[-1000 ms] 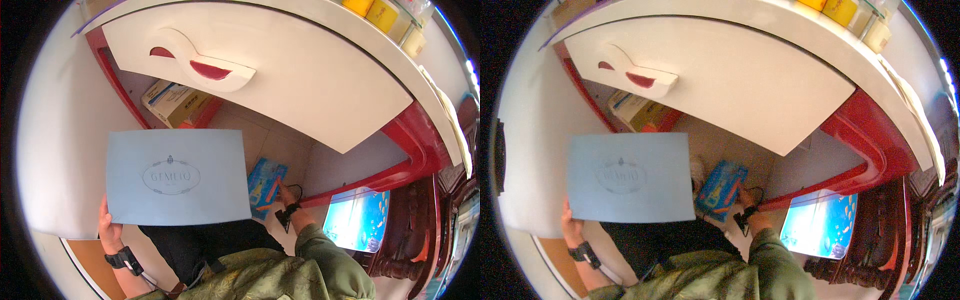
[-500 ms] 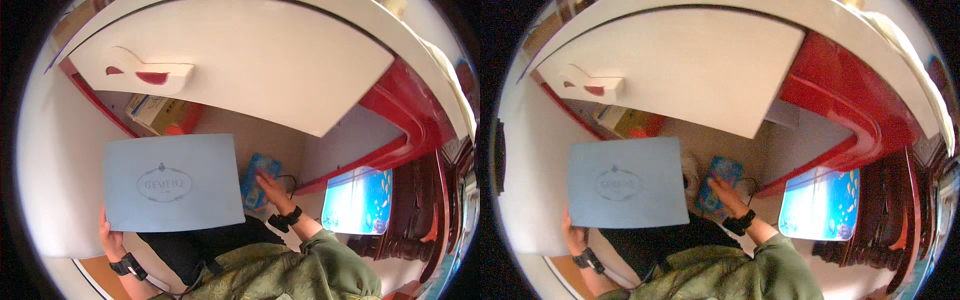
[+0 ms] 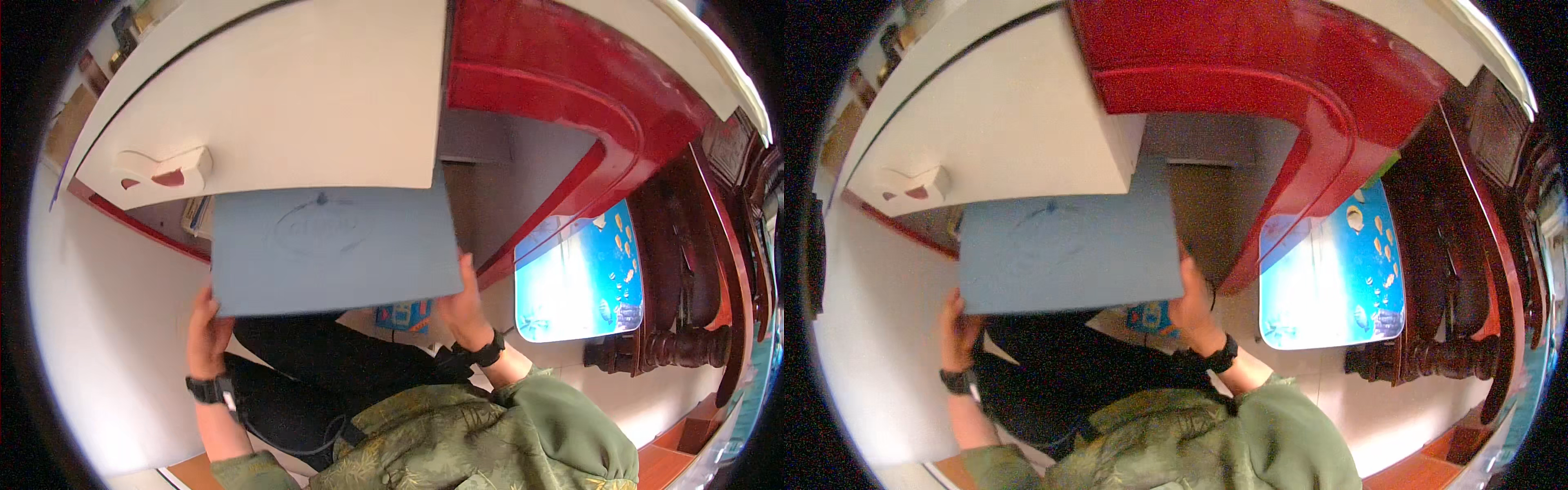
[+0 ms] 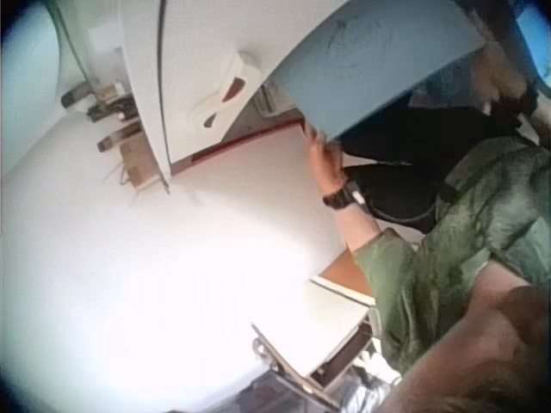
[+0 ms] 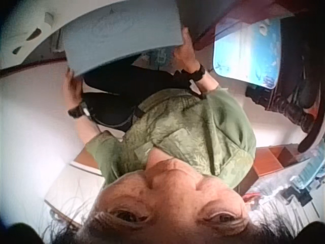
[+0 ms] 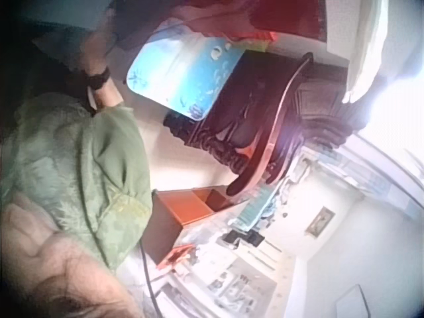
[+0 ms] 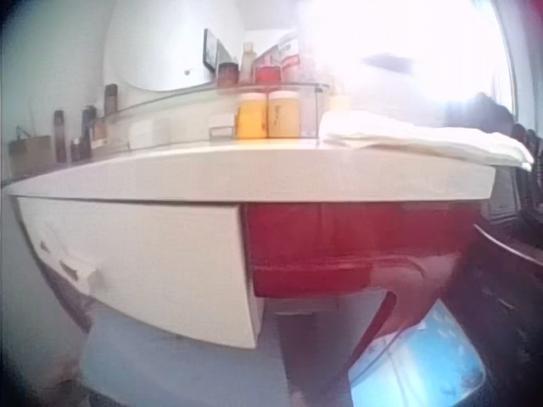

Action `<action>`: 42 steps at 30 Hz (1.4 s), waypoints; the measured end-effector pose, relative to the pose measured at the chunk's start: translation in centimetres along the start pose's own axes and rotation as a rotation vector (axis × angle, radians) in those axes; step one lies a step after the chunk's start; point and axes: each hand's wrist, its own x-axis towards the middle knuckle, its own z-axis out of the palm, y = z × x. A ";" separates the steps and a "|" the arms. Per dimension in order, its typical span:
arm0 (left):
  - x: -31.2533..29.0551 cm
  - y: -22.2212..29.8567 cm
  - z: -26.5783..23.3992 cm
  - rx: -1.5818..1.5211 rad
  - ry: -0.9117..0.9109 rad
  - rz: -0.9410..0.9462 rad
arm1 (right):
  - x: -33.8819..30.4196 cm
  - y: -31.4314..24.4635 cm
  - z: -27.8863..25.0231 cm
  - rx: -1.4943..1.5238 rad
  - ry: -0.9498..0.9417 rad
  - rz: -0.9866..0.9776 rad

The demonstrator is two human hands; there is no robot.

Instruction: The person wipes a blue shoebox, a toy box, a light colored box, a red and yellow box, and a red shoebox using a cloth, then wipes the floor next to a white vanity.

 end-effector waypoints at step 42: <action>21.2 -8.6 9.0 0.795 -0.047 0.226 | 3.4 11.5 -12.3 -0.946 0.137 0.456</action>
